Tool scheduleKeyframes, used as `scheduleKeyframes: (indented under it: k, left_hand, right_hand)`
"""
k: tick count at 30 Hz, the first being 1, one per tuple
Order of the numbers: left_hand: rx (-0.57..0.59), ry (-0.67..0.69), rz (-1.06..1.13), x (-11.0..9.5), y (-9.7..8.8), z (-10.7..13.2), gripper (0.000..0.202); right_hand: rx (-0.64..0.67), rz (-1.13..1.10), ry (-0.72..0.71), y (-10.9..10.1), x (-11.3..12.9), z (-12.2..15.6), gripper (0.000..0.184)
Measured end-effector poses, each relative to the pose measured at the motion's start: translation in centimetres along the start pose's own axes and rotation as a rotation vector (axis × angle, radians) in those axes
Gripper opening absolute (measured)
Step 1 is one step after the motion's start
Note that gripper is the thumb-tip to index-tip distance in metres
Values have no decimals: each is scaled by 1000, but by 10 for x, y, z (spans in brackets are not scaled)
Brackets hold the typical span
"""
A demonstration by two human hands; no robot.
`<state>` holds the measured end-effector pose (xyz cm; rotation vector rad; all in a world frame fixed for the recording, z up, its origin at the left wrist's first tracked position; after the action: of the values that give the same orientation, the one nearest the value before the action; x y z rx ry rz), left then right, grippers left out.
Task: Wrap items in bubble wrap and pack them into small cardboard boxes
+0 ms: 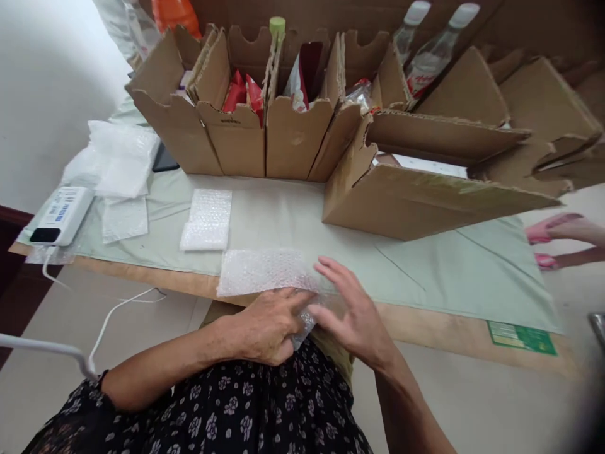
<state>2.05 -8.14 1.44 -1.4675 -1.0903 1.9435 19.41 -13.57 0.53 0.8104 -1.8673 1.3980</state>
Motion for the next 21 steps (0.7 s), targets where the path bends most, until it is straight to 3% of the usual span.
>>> scheduleKeyframes:
  k: [3,6,9,11,13,16,18,21]
  left_hand:
    - [79,19,2,-4,5,-9,17]
    - [125,-3,-36,-4,9,-11,12]
    - [87,21,-57,-4,7,-5,11]
    - [86,14,-68,-4,7,1,13]
    - [70,-30,-105,-4,6,7,15]
    - [-60,-129,-169,-3,1,15,17]
    - [-173,-175,-185,-3,-4,19,17]
    - [-253,-191,-139,-3,-5,18,15]
  right_hand:
    - [243,211,-188,8,27,-5,61]
    - [325,347,-254,22,38,-25,52]
    - [361,384,-261,36,33,-44,40]
    - [266,312,-190,38,21,-58,30]
    - [77,82,-44,36,1,-72,19]
    - [-150,-282,139,34,-34,-94,28]
    - [-183,-346,173,33,-51,-105,32]
    - [-184,-199,166,25,-60,-106,37]
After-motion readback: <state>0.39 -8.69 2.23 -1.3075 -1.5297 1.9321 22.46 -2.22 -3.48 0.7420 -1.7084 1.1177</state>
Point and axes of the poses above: each hand's wrist, its own z-axis away from the middle knuckle, its own y-axis out of the palm, x = y × z, the point moved 4 cm from there along -z, towards the middle knuckle, and after that the axes turned 9 degrees about -y, right-handed, at the moved point
